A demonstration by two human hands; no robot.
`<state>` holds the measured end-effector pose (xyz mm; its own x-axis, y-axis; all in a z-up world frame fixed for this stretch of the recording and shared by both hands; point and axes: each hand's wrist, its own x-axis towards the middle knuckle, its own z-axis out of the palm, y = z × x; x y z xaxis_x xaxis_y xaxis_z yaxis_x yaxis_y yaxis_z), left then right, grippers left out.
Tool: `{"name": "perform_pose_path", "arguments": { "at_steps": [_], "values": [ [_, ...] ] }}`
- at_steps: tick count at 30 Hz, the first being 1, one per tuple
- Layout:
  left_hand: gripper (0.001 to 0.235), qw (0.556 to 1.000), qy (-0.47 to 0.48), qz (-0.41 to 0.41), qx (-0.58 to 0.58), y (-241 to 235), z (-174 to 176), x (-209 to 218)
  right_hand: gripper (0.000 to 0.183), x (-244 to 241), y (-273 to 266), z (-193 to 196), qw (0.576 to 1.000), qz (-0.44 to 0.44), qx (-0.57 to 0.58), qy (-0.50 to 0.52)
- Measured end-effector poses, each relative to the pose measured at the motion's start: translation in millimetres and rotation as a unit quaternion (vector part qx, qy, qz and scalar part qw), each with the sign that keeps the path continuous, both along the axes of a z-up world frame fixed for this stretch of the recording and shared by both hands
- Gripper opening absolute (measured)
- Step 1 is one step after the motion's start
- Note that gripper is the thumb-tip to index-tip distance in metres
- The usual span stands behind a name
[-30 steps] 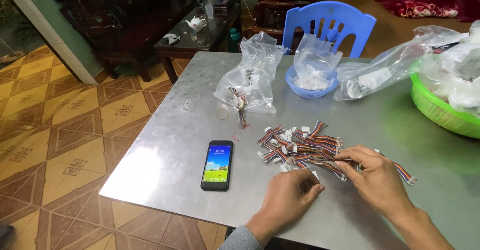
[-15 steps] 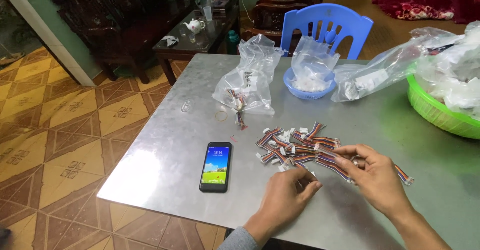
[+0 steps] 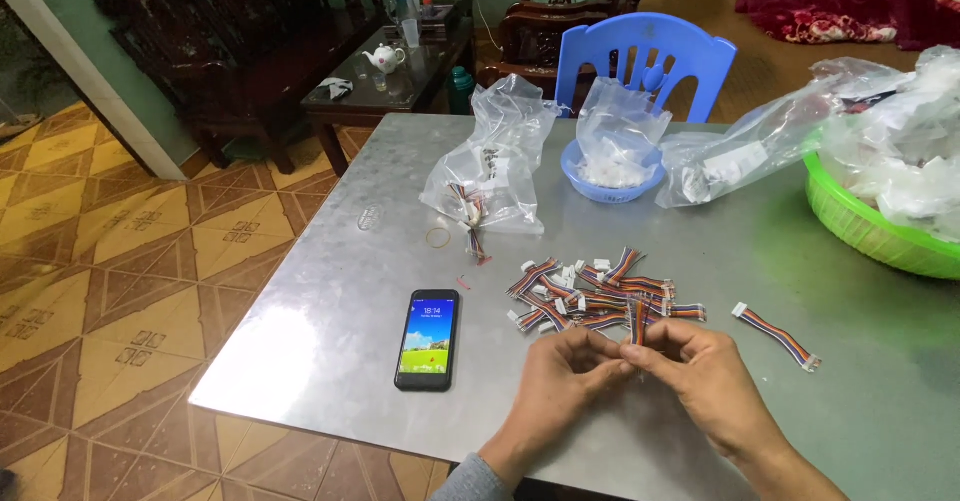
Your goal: Assembling wire harnesses by inserting wire bundles into plastic connector housings.
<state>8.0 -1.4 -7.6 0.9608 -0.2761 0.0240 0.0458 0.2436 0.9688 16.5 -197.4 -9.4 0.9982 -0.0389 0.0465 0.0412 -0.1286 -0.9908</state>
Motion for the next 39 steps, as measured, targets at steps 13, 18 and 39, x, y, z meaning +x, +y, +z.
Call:
{"name": "perform_pose_path", "arguments": {
  "at_steps": [13, 18, 39],
  "values": [
    [0.007, 0.997, 0.018, 0.048, 0.056, -3, -6, 10, 0.028, 21, -40, 25, 0.9, -0.026, -0.428, 0.078],
    [0.008, 0.997, 0.019, 0.061, 0.05, -3, -4, 10, 0.024, 23, -32, 7, 0.901, 0.039, -0.431, 0.016],
    [0.009, 0.997, 0.021, 0.01, 0.078, -1, 4, 6, 0.015, -6, 8, 34, 0.999, 0.026, 0.024, -0.003]
  ]
}}
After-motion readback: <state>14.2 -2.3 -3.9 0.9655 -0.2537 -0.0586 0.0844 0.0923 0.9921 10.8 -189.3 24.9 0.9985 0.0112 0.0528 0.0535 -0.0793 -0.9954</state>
